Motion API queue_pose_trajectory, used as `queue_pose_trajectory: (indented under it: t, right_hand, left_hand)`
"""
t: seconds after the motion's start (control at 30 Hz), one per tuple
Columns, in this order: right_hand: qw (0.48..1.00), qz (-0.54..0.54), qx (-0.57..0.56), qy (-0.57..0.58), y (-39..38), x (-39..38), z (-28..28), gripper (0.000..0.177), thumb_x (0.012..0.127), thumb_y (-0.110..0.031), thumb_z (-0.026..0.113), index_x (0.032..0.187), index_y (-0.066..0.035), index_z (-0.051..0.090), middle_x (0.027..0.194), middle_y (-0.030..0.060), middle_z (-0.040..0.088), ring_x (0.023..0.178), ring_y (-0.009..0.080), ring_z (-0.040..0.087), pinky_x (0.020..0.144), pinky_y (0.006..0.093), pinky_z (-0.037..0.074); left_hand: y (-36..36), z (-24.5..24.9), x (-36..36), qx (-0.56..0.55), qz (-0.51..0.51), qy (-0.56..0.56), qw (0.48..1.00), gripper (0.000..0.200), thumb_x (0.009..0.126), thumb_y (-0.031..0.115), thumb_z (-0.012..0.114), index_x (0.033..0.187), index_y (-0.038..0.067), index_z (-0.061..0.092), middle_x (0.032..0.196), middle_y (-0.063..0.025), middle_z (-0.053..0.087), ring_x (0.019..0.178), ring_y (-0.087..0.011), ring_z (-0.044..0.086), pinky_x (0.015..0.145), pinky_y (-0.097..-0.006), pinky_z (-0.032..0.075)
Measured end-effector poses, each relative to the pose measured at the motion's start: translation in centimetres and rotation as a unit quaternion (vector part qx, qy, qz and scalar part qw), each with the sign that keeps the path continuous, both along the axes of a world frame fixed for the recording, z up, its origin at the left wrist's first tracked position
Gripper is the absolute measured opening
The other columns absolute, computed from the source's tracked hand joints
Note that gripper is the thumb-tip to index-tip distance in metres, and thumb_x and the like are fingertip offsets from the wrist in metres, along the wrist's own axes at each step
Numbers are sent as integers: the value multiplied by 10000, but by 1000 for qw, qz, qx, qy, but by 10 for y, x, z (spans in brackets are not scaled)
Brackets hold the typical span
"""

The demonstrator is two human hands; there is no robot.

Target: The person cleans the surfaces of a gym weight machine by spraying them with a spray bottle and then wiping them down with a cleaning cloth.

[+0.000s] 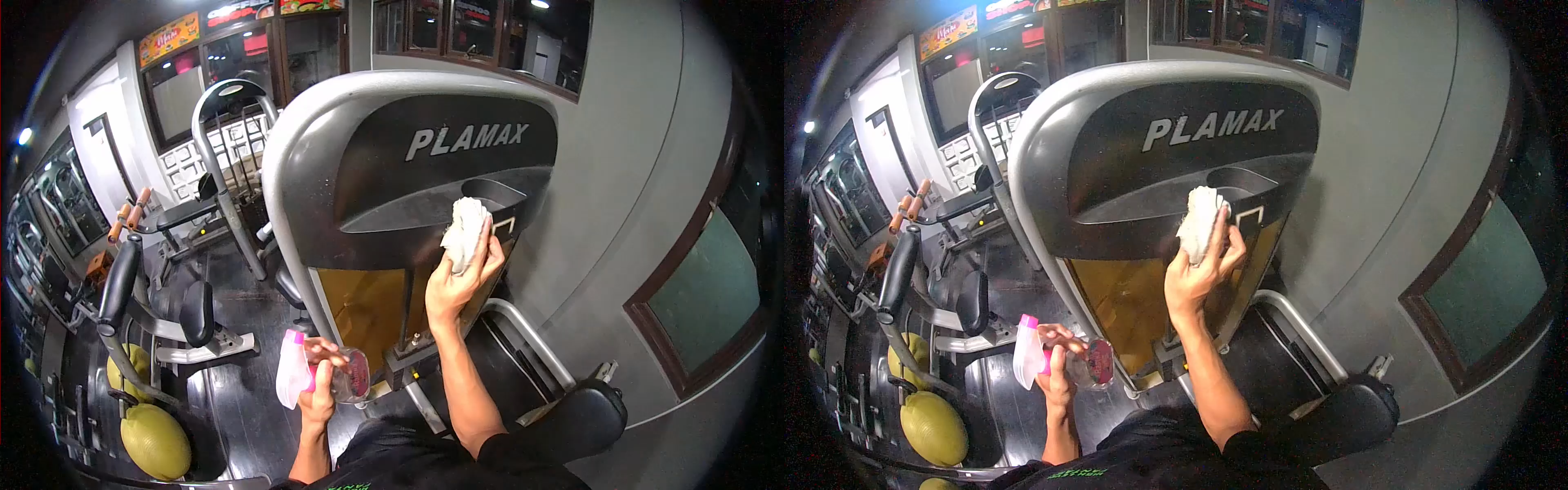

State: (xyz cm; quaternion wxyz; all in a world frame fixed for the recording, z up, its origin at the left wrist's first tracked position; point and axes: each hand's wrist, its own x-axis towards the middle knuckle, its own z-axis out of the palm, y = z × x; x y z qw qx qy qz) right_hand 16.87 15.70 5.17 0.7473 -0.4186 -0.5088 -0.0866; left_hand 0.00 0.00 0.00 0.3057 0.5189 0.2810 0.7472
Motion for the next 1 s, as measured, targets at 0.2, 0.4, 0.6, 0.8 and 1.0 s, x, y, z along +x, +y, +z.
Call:
queue_pose_trajectory:
  t: [0.2,0.4,0.6,0.8,1.0]
  right_hand:
    - [995,45,33,-88,-7,-9,19,620,672,42,614,1278,-62,531,1101,150,432,993,271,457,841,362,377]
    - [941,103,181,-266,-19,-50,105,707,523,-1,690,1204,-172,609,1138,82,487,1000,244,464,860,369,382]
    - [887,70,151,-430,-9,-77,78,399,786,-138,559,1167,-244,619,1059,32,546,958,200,505,791,316,427]
    - [822,23,85,-563,-31,-26,37,410,820,-212,507,1221,-258,579,1079,3,541,943,179,497,772,305,410]
    - [886,18,50,-461,-20,36,31,550,632,-67,677,1154,-237,640,1002,12,527,877,200,503,745,327,431]
  left_hand:
    - [5,-4,-8,12,22,-11,1000,224,910,63,474,1118,27,397,991,-158,489,784,-210,573,657,-331,518]
    - [11,5,7,-19,70,1,997,297,905,216,531,1076,23,383,942,-143,488,650,-211,569,618,-346,503]
    - [4,-8,-4,18,52,-14,998,231,911,76,476,1118,22,389,994,-160,483,732,-203,577,684,-351,507]
    - [-6,-14,-13,-10,98,-11,995,227,906,46,450,1124,24,393,998,-167,482,715,-200,578,728,-358,492]
    - [-7,-17,-20,-14,78,-10,997,231,910,54,461,1128,17,392,998,-165,484,751,-207,580,709,-345,500]
